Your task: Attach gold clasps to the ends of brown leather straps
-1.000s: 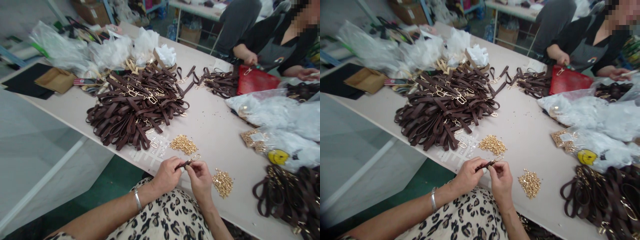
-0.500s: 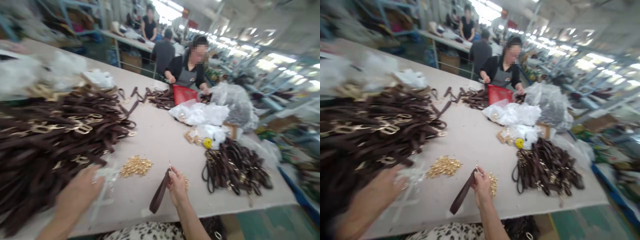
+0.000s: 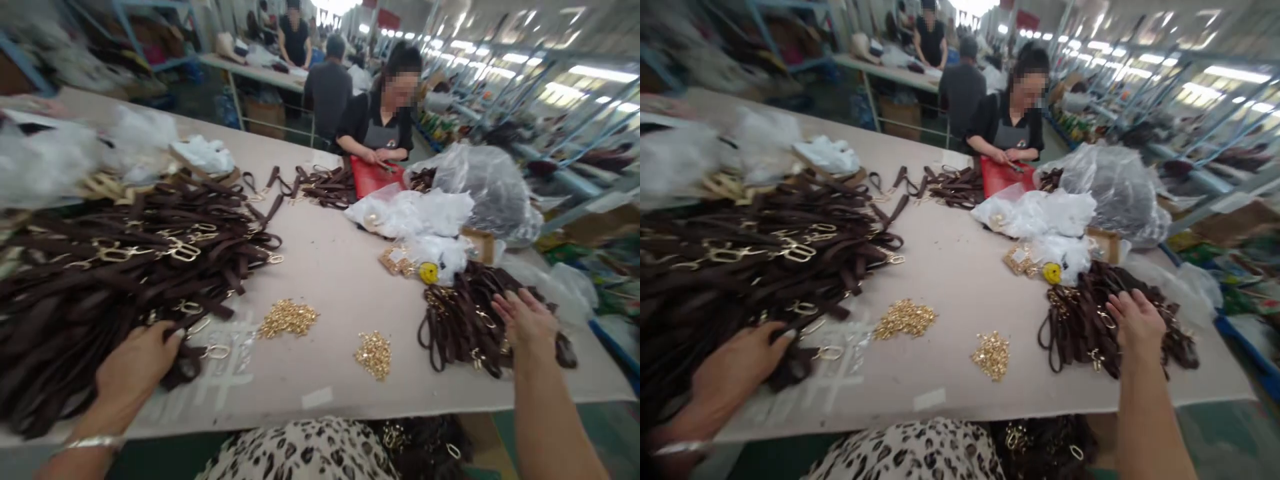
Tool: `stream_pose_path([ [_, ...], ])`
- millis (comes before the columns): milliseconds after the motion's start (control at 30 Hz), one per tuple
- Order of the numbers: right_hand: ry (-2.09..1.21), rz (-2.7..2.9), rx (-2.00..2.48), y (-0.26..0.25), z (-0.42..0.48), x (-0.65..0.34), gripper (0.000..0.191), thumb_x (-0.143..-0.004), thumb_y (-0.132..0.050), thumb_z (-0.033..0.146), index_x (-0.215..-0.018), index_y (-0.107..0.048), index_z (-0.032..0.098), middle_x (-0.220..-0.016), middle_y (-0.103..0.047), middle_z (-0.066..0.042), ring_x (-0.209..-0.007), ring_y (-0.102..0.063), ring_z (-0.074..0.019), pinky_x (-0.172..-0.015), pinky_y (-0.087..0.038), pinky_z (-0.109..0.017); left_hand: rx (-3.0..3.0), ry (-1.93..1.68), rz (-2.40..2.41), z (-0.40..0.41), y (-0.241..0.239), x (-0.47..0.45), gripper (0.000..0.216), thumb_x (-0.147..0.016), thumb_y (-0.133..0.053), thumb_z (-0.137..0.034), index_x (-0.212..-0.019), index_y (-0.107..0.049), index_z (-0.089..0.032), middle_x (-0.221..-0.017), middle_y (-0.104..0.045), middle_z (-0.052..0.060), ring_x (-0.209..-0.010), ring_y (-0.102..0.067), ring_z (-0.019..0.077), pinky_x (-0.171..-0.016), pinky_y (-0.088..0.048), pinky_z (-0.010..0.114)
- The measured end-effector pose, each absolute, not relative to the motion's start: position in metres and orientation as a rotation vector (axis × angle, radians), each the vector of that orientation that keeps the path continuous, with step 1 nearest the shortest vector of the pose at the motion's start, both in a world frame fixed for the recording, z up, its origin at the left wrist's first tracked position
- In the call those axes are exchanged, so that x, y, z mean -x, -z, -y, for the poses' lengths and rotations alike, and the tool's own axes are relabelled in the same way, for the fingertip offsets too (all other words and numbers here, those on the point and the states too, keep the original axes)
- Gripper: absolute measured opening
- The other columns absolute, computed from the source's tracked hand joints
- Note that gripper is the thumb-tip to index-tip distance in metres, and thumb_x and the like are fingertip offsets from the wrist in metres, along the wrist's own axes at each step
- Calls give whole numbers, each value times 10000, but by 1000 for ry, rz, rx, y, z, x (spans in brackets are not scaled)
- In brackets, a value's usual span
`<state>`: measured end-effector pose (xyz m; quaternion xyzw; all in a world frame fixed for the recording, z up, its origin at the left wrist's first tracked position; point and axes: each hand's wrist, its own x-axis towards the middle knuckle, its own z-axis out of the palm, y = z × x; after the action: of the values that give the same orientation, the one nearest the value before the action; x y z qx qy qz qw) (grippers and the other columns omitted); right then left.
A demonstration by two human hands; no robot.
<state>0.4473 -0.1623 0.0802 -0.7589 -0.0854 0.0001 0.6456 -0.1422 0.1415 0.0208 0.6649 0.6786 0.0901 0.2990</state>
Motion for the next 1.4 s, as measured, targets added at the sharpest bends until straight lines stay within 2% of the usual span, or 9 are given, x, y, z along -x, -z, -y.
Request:
stream_pose_path([
  [100,-223,471,1866,-22,130,-373,474,-628,-782,449,-1007,-671,186,-896,-689,-59,-716,-653,-180,-722,-568,-396,-1731,-301,-1941,-136,-7,172,188,-782,-623,-235,-957,-673,-189,-986,-657,55,-1054,-576,370,-951,-402,537],
  [267,-606,1126,1890,52,82,-208,180,-760,-706,377,-865,-750,237,-866,-747,-49,-801,-674,-220,-817,-533,-390,-1554,-601,-1827,-116,4,163,292,-654,-661,-304,-926,-605,-215,-828,-659,25,-843,-646,244,-847,-491,369],
  [400,-615,1406,1902,78,52,-143,179,-865,-592,327,-952,-721,238,-891,-732,-54,-829,-664,-218,-810,-513,-360,-1264,-725,-1621,-92,-4,152,498,-594,-713,-406,-1007,-565,-171,-839,-669,32,-793,-664,207,-755,-534,322],
  [533,-506,1545,1978,90,27,-127,200,-908,-551,307,-1027,-683,215,-900,-701,-71,-854,-632,-226,-823,-478,-351,-1038,-671,-1405,-68,-10,143,445,-642,-717,-401,-1001,-642,-149,-855,-698,42,-751,-664,187,-738,-538,309],
  [667,-425,1664,2009,95,14,-121,175,-941,-523,304,-953,-677,223,-865,-678,-60,-831,-614,-216,-787,-449,-316,-900,-591,-1292,-51,-12,133,283,-714,-659,-299,-954,-634,-153,-735,-671,9,-629,-631,138,-616,-505,249],
  [833,-385,1792,2002,95,17,-126,204,-966,-486,277,-933,-671,199,-851,-672,-74,-833,-609,-215,-794,-436,-310,-845,-529,-1212,-38,-11,119,215,-736,-579,-220,-938,-602,-151,-949,-699,64,-698,-654,136,-546,-458,214],
  [1100,-441,1877,1961,95,42,-145,231,-972,-477,272,-842,-660,215,-782,-671,-30,-759,-638,-178,-741,-470,-276,-839,-463,-1149,-28,-9,104,229,-728,-572,-213,-948,-587,-151,-908,-710,61,-695,-639,135,-556,-450,220],
  [1267,-398,1807,1955,101,65,-155,240,-983,-453,321,-1063,-643,197,-975,-682,-77,-919,-625,-211,-862,-480,-340,-832,-447,-1151,-23,-5,101,239,-708,-554,-183,-944,-583,-153,-898,-701,50,-686,-627,127,-558,-445,217],
  [1400,-386,1796,1927,101,89,-149,269,-960,-500,317,-1164,-641,215,-1200,-650,-104,-1120,-553,-270,-987,-416,-448,-833,-445,-1140,-20,-2,103,237,-716,-545,-177,-949,-586,-156,-898,-696,41,-691,-623,121,-573,-445,218],
])
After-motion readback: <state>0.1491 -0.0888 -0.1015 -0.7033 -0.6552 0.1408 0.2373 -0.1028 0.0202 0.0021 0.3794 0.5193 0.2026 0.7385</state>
